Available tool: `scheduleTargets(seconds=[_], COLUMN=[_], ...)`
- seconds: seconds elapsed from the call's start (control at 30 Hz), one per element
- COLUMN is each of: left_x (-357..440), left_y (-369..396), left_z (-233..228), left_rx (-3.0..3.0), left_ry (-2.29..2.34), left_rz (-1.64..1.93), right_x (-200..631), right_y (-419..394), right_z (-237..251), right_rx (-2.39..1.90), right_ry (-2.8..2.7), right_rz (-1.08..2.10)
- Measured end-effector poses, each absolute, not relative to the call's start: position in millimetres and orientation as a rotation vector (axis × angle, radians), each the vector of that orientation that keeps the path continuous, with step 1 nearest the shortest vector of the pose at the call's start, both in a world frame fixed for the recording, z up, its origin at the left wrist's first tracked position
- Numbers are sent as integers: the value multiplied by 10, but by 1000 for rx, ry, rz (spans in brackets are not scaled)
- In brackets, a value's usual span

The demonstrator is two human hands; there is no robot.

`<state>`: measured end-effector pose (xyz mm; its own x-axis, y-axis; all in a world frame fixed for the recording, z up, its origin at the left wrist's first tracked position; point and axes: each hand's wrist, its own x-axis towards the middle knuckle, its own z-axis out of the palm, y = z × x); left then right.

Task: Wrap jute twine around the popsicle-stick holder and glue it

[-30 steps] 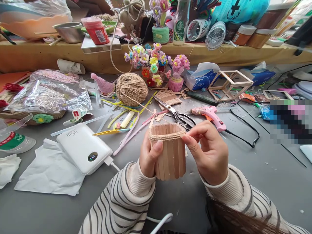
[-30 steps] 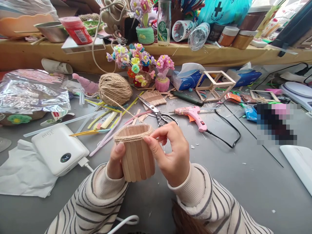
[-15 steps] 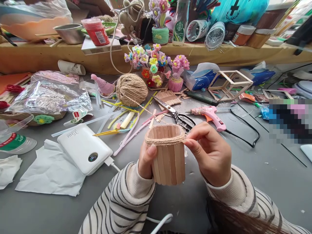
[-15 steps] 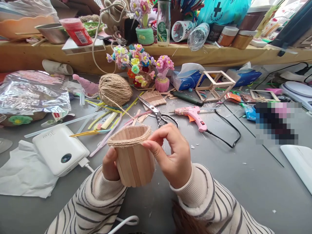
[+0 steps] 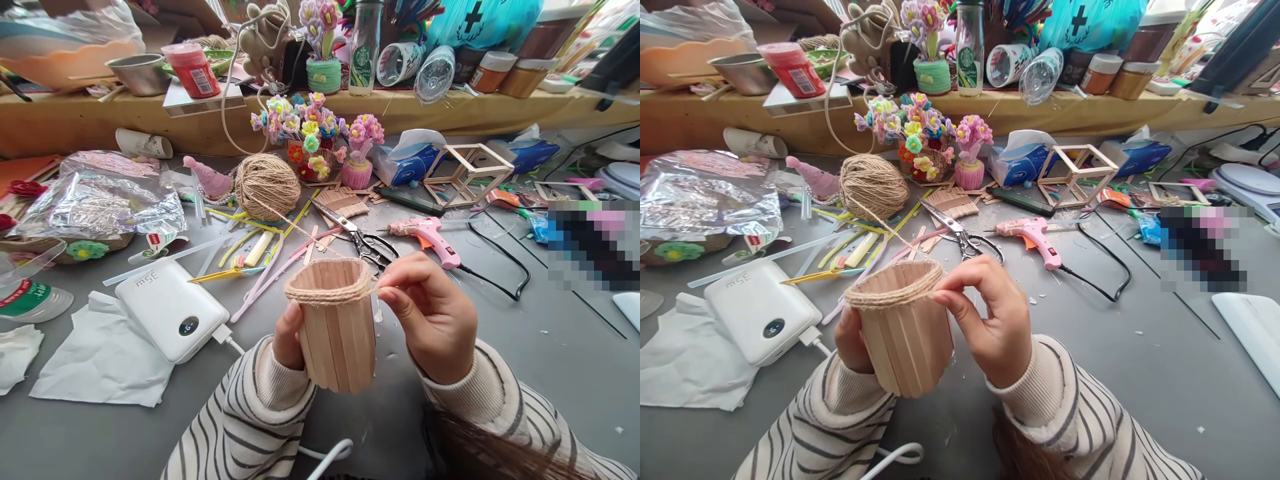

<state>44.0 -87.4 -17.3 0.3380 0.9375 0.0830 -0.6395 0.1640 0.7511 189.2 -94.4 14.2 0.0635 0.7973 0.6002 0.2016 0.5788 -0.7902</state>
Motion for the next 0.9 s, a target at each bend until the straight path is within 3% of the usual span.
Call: scheduleTargets(seconds=[0.9], left_x=[422], left_y=[-824], left_z=[-234], left_rx=[627], left_ry=[598], left_rz=[1254], right_x=[1870], right_y=[-999], right_z=[184], right_rx=[-845], right_ry=[-1517], right_rz=[365])
